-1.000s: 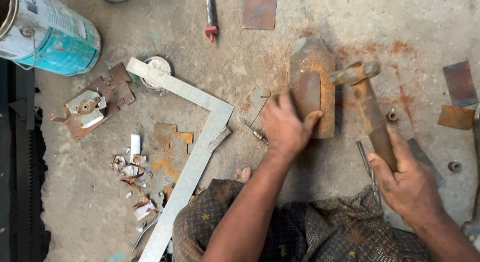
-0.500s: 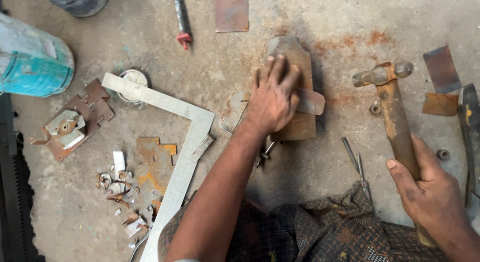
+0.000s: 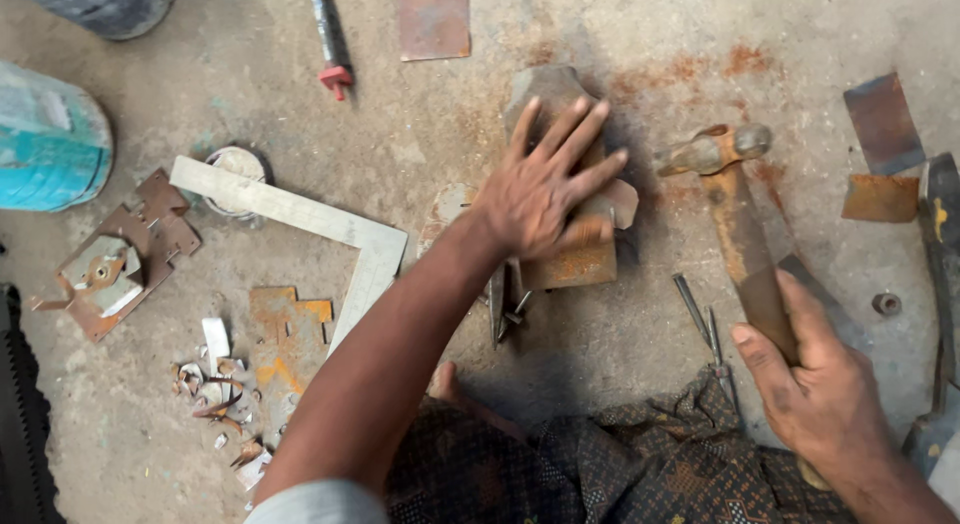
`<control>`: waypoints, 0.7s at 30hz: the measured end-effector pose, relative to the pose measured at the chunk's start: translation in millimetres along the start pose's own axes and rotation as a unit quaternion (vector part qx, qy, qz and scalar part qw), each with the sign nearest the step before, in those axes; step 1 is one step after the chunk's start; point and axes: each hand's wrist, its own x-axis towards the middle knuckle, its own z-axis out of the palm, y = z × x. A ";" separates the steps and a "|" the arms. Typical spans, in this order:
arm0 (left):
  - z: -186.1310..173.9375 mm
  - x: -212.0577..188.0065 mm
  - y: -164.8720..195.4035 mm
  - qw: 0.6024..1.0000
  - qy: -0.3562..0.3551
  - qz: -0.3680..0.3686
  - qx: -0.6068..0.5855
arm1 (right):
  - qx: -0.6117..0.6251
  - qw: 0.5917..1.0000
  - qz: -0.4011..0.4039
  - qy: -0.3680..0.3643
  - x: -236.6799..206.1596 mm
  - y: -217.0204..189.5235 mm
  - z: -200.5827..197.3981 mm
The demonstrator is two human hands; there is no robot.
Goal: The person uses a hammer and a cylindrical metal punch to shape a small metal piece on an anvil. They repeatedly strike the punch to create a curved edge and then use the punch to form a hole in the metal piece.
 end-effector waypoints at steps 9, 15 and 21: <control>24.4 -1.2 2.3 0.974 0.142 0.131 -0.116 | 0.034 0.998 0.040 0.026 -3.6 -2.8 0.6; 21.3 9.9 4.5 0.982 0.084 0.127 -0.112 | 0.029 0.999 -0.028 0.036 -7.0 12.7 5.9; 16.9 19.1 14.1 0.973 0.117 0.174 -0.097 | 0.154 0.987 0.035 -0.012 -1.7 31.2 15.3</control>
